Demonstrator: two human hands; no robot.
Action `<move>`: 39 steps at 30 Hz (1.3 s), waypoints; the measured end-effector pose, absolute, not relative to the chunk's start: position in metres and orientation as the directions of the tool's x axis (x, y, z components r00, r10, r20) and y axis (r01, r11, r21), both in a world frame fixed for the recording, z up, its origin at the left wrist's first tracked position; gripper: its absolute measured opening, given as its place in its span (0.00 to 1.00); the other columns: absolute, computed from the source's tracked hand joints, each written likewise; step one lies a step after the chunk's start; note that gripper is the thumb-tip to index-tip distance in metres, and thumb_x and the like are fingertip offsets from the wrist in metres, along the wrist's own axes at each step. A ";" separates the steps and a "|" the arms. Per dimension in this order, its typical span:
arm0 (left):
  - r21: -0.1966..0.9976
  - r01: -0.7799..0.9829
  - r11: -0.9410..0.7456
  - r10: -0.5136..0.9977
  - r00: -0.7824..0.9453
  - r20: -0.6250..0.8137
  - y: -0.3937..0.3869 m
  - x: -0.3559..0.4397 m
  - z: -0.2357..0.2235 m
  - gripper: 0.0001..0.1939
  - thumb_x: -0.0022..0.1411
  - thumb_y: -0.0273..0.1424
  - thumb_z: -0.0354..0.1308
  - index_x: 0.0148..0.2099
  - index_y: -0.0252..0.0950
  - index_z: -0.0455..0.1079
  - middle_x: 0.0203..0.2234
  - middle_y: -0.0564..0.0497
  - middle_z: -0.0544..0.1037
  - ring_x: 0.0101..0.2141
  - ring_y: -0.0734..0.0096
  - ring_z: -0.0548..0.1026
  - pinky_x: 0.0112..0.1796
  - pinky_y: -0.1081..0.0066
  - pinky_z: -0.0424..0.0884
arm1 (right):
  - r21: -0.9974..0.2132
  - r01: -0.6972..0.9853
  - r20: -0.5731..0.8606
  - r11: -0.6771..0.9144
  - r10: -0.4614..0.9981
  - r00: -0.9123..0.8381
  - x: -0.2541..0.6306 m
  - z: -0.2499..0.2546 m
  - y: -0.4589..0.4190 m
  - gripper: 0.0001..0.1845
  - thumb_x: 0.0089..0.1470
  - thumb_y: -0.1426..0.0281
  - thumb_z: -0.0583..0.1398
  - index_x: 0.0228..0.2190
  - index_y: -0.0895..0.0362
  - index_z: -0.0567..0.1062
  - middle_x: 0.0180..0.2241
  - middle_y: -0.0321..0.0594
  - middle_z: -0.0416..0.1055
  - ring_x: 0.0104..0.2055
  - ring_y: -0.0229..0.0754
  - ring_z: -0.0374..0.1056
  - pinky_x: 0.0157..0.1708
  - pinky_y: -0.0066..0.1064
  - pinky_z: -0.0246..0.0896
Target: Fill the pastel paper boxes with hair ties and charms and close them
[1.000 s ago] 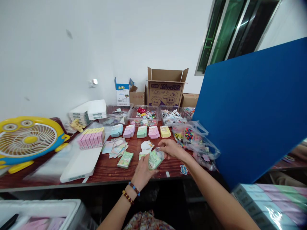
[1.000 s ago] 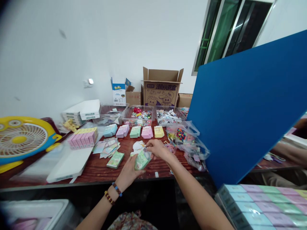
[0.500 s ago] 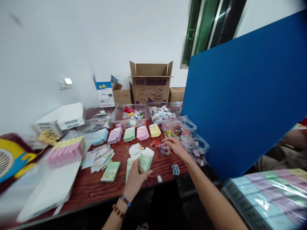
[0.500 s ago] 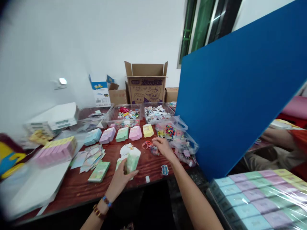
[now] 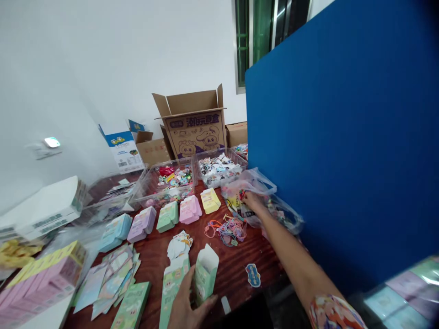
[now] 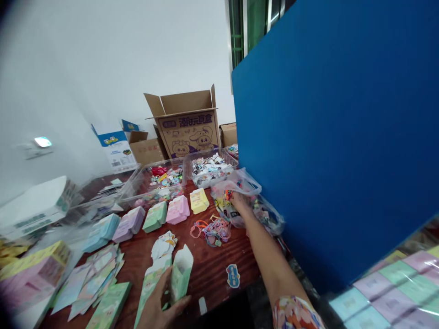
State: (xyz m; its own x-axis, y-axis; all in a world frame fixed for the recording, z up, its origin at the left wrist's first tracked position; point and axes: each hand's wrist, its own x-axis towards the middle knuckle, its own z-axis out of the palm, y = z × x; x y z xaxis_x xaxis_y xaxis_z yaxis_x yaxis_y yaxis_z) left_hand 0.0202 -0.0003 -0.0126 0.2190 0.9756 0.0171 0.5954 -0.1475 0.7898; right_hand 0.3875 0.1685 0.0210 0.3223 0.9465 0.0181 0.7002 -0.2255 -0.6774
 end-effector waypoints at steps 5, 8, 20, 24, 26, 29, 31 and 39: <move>0.800 0.589 -0.113 0.977 0.214 -0.020 0.001 0.027 -0.002 0.41 0.48 0.44 0.64 0.62 0.33 0.61 0.60 0.39 0.69 0.61 0.45 0.65 0.61 0.49 0.60 | -0.796 0.538 -0.049 -0.279 0.915 0.401 0.401 0.006 0.172 0.11 0.58 0.63 0.61 0.30 0.59 0.74 0.28 0.36 0.72 0.30 0.37 0.68 0.31 0.29 0.64; 0.824 0.561 -0.084 0.979 0.201 -0.036 -0.001 0.036 0.004 0.41 0.48 0.44 0.64 0.62 0.32 0.61 0.60 0.37 0.68 0.61 0.46 0.65 0.62 0.50 0.59 | -0.886 0.398 -0.073 -0.238 0.919 0.387 0.410 0.006 0.171 0.12 0.51 0.63 0.62 0.23 0.57 0.71 0.18 0.32 0.66 0.21 0.35 0.62 0.22 0.25 0.54; 0.829 0.508 -0.236 0.963 0.236 0.130 0.010 0.036 0.012 0.37 0.51 0.41 0.65 0.61 0.35 0.61 0.58 0.39 0.69 0.59 0.48 0.67 0.60 0.50 0.60 | -0.998 -0.047 -0.050 -0.043 0.987 0.150 0.393 0.046 0.117 0.17 0.34 0.61 0.69 0.25 0.57 0.71 0.19 0.30 0.65 0.18 0.30 0.54 0.16 0.23 0.39; 0.768 0.559 -0.312 0.948 0.241 0.209 0.025 0.044 0.009 0.37 0.51 0.36 0.67 0.61 0.34 0.60 0.55 0.38 0.69 0.57 0.49 0.68 0.59 0.50 0.61 | -0.995 -0.094 -0.015 -0.014 1.000 0.012 0.351 0.075 0.091 0.18 0.39 0.58 0.69 0.26 0.57 0.73 0.16 0.28 0.62 0.16 0.30 0.52 0.16 0.24 0.43; 0.744 0.576 -0.338 0.938 0.268 0.219 0.029 0.049 0.009 0.36 0.51 0.33 0.68 0.60 0.35 0.61 0.53 0.40 0.71 0.56 0.50 0.69 0.57 0.52 0.63 | -0.992 -0.127 -0.021 -0.029 0.998 -0.061 0.325 0.086 0.079 0.16 0.41 0.59 0.69 0.26 0.57 0.74 0.16 0.28 0.63 0.16 0.29 0.52 0.17 0.24 0.45; 0.748 0.558 -0.359 0.928 0.298 0.223 0.029 0.054 0.012 0.37 0.50 0.32 0.69 0.60 0.36 0.60 0.52 0.41 0.71 0.55 0.53 0.69 0.56 0.54 0.64 | -0.994 -0.106 -0.028 -0.040 0.994 -0.108 0.288 0.091 0.066 0.14 0.40 0.61 0.70 0.25 0.57 0.77 0.21 0.33 0.70 0.20 0.32 0.60 0.21 0.25 0.54; 0.756 0.549 -0.356 0.930 0.284 0.232 0.027 0.054 0.015 0.38 0.50 0.33 0.70 0.61 0.37 0.58 0.52 0.42 0.70 0.54 0.53 0.69 0.55 0.55 0.65 | -0.999 -0.007 0.049 0.049 0.995 -0.090 0.270 0.087 0.062 0.12 0.39 0.62 0.70 0.25 0.56 0.80 0.27 0.37 0.75 0.27 0.36 0.67 0.29 0.28 0.61; 0.711 0.581 -0.397 0.917 0.281 0.283 0.017 0.043 0.019 0.40 0.50 0.34 0.70 0.61 0.38 0.57 0.52 0.42 0.70 0.55 0.53 0.69 0.54 0.54 0.66 | -0.800 0.482 0.248 0.358 0.928 -0.277 0.245 0.070 0.061 0.07 0.47 0.64 0.65 0.26 0.53 0.82 0.37 0.41 0.78 0.42 0.47 0.71 0.45 0.37 0.64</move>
